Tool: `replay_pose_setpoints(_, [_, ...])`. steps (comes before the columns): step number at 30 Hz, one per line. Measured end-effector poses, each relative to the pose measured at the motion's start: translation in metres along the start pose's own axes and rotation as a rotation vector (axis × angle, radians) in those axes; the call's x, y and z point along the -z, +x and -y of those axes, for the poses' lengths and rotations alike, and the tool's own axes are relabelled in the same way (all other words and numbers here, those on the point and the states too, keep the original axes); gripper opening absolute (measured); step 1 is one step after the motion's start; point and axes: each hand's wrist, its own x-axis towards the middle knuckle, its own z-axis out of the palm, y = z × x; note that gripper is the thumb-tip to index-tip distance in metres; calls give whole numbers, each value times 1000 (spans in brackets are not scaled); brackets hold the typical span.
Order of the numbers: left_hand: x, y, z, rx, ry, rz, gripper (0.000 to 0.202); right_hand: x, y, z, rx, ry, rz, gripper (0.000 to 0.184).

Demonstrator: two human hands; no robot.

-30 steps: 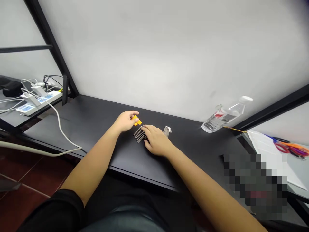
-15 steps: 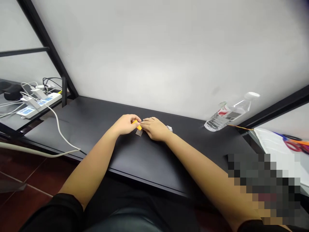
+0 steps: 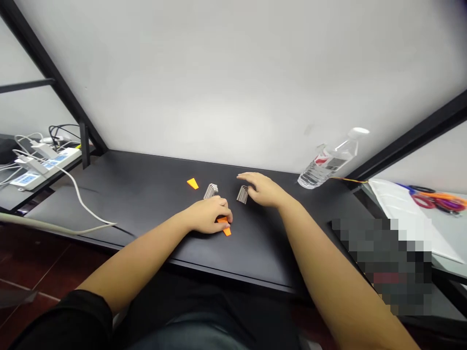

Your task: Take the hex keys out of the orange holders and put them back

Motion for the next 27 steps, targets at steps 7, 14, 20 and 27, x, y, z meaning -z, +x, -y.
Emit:
replay_pose_setpoints(7, [30, -9, 52, 441, 29, -529, 25, -5, -26, -21, 28, 92, 48, 55])
replay_pose_setpoints(14, [34, -19, 92, 658, 98, -557, 40, -7, -20, -23, -13, 94, 8, 42])
replay_pose_setpoints(20, [32, -20, 93, 617, 159, -475, 38, -13, -15, -22, 8, 95, -14, 43])
replay_pose_setpoints(27, [30, -46, 59, 652, 158, -404, 28, -7, -11, -4, 62, 100, -83, 41])
